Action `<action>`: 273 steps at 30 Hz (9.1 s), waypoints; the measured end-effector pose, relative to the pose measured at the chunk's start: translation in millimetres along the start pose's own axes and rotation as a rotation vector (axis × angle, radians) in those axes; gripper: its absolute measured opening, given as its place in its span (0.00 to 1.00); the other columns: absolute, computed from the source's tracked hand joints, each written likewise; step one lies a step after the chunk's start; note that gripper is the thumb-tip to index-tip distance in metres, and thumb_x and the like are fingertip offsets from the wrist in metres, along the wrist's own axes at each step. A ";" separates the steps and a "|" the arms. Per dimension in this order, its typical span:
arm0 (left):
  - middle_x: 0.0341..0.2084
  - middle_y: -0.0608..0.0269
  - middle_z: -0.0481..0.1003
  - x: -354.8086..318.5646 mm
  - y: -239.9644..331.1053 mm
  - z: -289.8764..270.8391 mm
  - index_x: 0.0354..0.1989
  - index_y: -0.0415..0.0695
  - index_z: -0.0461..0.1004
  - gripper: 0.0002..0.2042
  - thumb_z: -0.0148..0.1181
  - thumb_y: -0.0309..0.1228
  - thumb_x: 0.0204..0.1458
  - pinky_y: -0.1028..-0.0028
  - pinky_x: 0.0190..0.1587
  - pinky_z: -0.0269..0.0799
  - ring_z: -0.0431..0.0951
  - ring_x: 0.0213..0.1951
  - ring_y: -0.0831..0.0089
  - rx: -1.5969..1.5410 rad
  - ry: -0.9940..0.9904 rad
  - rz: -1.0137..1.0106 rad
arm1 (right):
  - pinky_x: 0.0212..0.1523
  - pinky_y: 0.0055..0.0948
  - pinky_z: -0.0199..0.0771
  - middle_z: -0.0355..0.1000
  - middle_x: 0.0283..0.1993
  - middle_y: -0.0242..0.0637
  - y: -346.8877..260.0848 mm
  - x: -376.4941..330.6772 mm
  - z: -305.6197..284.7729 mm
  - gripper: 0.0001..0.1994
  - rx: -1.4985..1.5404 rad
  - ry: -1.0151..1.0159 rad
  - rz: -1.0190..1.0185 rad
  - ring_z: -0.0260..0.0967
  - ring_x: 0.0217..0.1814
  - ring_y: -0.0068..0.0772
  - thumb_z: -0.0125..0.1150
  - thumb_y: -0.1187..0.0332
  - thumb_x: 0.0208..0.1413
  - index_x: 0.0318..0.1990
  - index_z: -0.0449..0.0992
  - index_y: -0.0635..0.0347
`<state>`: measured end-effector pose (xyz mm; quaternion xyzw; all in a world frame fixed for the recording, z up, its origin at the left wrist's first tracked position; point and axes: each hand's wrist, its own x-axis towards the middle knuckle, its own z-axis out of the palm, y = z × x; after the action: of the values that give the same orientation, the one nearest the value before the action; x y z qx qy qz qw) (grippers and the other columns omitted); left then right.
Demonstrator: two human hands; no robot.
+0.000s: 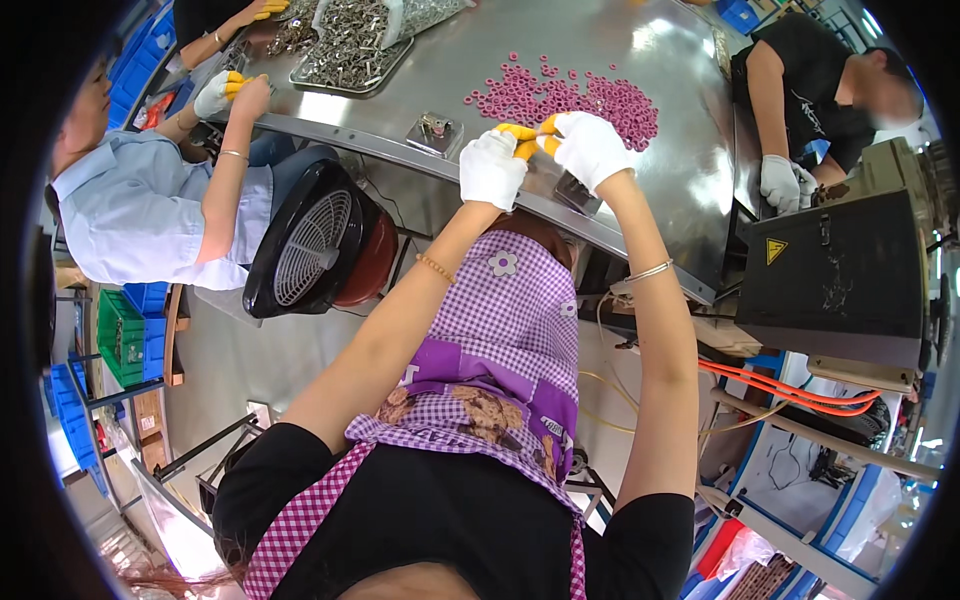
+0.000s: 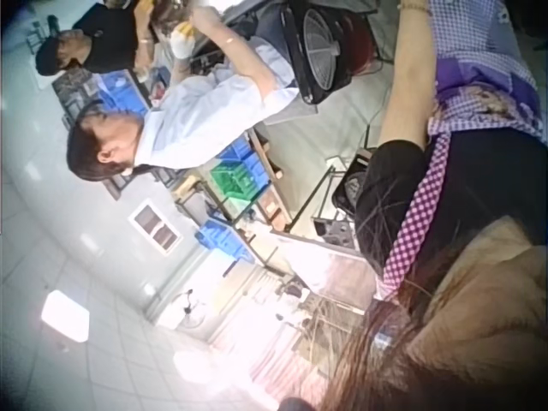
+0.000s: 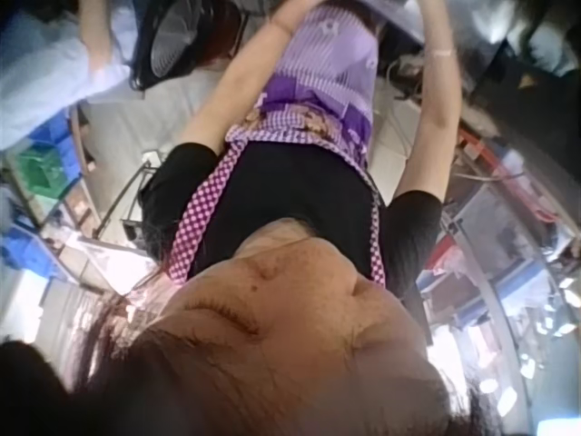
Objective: The person assembles metal components by fitting rubber rings onto them by hand at a factory workbench.
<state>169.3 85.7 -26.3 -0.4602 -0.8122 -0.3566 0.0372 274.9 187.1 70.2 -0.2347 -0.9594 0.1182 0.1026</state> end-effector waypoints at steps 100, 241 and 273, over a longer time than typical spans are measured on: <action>0.33 0.67 0.81 145.5 60.0 20.8 0.34 0.54 0.81 0.08 0.56 0.35 0.50 0.66 0.39 0.70 0.80 0.35 0.63 0.277 -0.319 0.472 | 0.39 0.28 0.72 0.77 0.37 0.39 76.4 -122.5 39.8 0.11 0.346 0.538 0.731 0.73 0.35 0.34 0.62 0.66 0.54 0.39 0.80 0.64; 0.34 0.58 0.80 2.2 11.9 -26.0 0.40 0.43 0.80 0.14 0.59 0.38 0.49 0.66 0.36 0.69 0.77 0.30 0.58 0.244 -0.212 0.048 | 0.38 0.39 0.74 0.76 0.33 0.42 -17.7 4.7 -2.3 0.08 -0.580 -0.215 -0.198 0.73 0.32 0.46 0.61 0.67 0.45 0.32 0.80 0.58; 0.32 0.60 0.79 -7.5 69.7 -31.3 0.35 0.45 0.80 0.10 0.61 0.37 0.48 0.69 0.34 0.71 0.76 0.28 0.64 -0.255 -0.313 0.051 | 0.42 0.22 0.71 0.74 0.41 0.35 41.9 -102.3 26.7 0.16 0.681 0.246 0.344 0.71 0.38 0.28 0.65 0.78 0.45 0.45 0.76 0.62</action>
<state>219.2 83.5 32.0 -0.5315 -0.7444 -0.3796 -0.1390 375.0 169.9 18.7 -0.3568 -0.7925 0.4160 0.2674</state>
